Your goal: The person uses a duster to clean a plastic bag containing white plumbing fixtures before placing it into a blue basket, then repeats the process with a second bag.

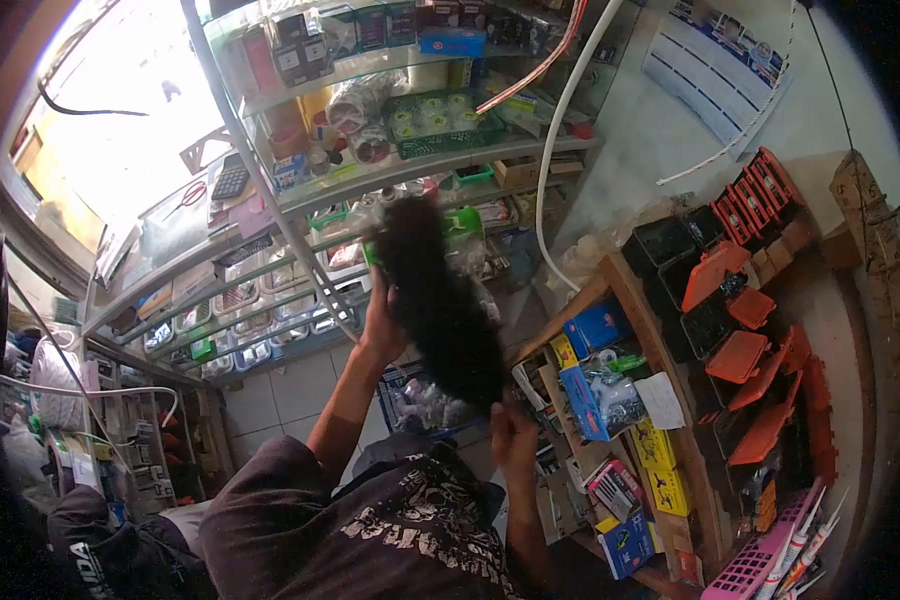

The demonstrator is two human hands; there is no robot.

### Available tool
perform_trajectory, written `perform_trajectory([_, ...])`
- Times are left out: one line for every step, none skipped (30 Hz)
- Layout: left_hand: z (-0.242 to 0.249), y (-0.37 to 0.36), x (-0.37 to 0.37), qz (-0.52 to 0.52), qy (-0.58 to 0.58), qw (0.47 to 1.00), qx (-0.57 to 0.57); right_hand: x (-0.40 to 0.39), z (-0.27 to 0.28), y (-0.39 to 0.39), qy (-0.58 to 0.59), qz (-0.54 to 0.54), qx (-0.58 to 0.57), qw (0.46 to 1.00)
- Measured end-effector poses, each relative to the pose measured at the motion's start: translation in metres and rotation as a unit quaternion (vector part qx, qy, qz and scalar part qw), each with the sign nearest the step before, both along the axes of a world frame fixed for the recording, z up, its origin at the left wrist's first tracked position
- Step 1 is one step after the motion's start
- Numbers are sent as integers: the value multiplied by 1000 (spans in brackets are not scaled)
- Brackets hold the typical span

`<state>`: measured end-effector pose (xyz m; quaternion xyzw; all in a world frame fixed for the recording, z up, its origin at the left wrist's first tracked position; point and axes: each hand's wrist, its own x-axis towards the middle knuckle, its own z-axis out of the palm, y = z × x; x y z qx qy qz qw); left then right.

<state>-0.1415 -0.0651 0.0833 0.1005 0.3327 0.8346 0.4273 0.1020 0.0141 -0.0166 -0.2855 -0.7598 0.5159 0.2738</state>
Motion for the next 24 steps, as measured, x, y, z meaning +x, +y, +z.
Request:
perform_trajectory([-4, 0, -4, -23, 61, 998, 3, -1, -3, 1, 28, -36, -61, 997])
perform_trajectory([-12, 2, -8, -46, 121, 992, 8, 0, -2, -1, 27, -36, -62, 997])
perform_trajectory([-15, 6, -10, -34, 135, 990, 32, 0, 6, -3, 33, -22, -68, 997])
perform_trajectory([-17, 5, -11, -37, 135, 990, 32, 0, 10, -5, 40, -9, -75, 996])
perform_trajectory([-19, 1, -11, -46, 73, 996, 34, 3, 9, -4, 41, -12, -75, 996])
perform_trajectory([-16, -1, -10, -55, 11, 998, 34, 7, 6, -2, 18, -8, -23, 1000])
perform_trajectory([-13, -1, -6, 12, 25, 999, 45, 9, 3, -1, -6, -3, 30, 1000])
perform_trajectory([-20, -3, -10, 11, 24, 999, 44, 11, 1, -1, -7, -4, 28, 1000])
perform_trajectory([-19, -6, -15, -32, 27, 998, 56, 12, 0, -1, 5, -20, -37, 999])
perform_trajectory([-18, -7, -17, -76, 30, 994, 68, 13, -1, -1, 18, -38, -102, 994])
perform_trajectory([-18, -5, -10, -55, 12, 996, 63, 13, -5, -1, 17, -40, -103, 994])
perform_trajectory([-12, -5, -6, -57, 11, 996, 62, 13, -8, -1, 27, -38, -96, 994])
perform_trajectory([-9, -6, -2, -69, 0, 996, 51, 13, -11, -1, 36, -36, -88, 995])
perform_trajectory([-8, -7, 0, -80, -11, 996, 39, 13, -11, -2, 36, -38, -88, 995])
perform_trajectory([-12, -7, 1, -81, -12, 996, 39, 10, -6, -2, 37, -48, -117, 991])
perform_trajectory([-21, -7, 1, -106, 7, 994, 37, 7, 0, -3, 38, -57, -145, 987])
perform_trajectory([-30, -5, 0, -131, 25, 990, 36, 4, 9, -6, 38, -58, -145, 987])
perform_trajectory([-40, -6, -8, -132, 26, 990, 35, 2, 21, -9, 30, -51, -182, 982])
perform_trajectory([-50, -9, -20, -160, 15, 980, 117, 1, 27, -11, 22, -44, -219, 975])
perform_trajectory([-58, -10, -27, -187, 3, 962, 197, 4, 21, -11, 23, -46, -219, 974])
perform_trajectory([-35, -11, -19, -70, -37, 993, 89, 13, 8, -10, 18, -21, -179, 983])
perform_trajectory([-26, -13, -18, -70, -36, 993, 90, 21, -4, -9, 13, 4, -139, 990])
perform_trajectory([-19, -15, -20, -35, -20, 994, 98, 30, -14, -9, 14, 4, -138, 990])
perform_trajectory([-16, -17, -24, 1, -4, 994, 106, 38, -23, -9, 37, -9, -99, 994])
